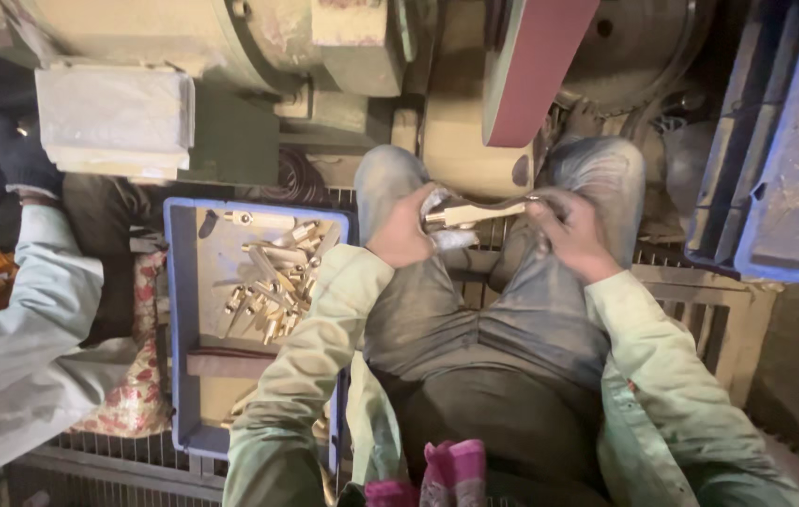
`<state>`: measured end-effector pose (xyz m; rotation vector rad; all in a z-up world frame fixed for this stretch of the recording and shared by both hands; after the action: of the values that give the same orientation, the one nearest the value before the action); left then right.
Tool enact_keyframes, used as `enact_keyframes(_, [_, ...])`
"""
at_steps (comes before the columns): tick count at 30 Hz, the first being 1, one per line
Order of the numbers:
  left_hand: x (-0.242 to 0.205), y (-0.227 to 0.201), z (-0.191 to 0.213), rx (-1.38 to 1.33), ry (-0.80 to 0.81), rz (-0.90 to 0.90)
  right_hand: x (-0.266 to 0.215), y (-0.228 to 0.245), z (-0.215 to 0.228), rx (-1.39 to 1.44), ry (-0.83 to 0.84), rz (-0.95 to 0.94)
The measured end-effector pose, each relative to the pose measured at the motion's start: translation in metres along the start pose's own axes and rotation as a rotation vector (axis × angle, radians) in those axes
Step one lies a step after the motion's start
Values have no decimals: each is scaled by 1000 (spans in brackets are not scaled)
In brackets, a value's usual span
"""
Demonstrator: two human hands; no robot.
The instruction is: The person sits on the floor and repeatedly presses small brass-colored metal parts against a moving belt sander to smooth their surfaces. They handle the parts one at a time, rotating them to contact different sides with the belt, then place them into a blue bin.
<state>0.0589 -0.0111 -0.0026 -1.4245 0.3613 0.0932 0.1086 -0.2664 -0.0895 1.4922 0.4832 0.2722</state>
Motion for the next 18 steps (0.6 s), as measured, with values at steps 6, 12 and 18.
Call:
enact_keyframes(6, [32, 10, 23, 146, -45, 37, 49, 4, -20, 134, 124, -113])
enact_keyframes(12, [58, 49, 45, 26, -108, 175, 84, -22, -46, -6, 152, -223])
enact_keyframes(18, [70, 87, 39, -87, -141, 371, 93, -34, -50, 92, 82, -220])
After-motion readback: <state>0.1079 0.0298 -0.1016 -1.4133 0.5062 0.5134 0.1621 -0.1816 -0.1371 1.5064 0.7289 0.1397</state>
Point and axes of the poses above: each hand's wrist, its own x-axis towards the middle knuckle, its own z-axis out of the back of the hand, y = z × x, the point moved 6 cm from there along x, towards the middle knuckle, and after that the axes turned 15 degrees about z, right-handed, at the moved point
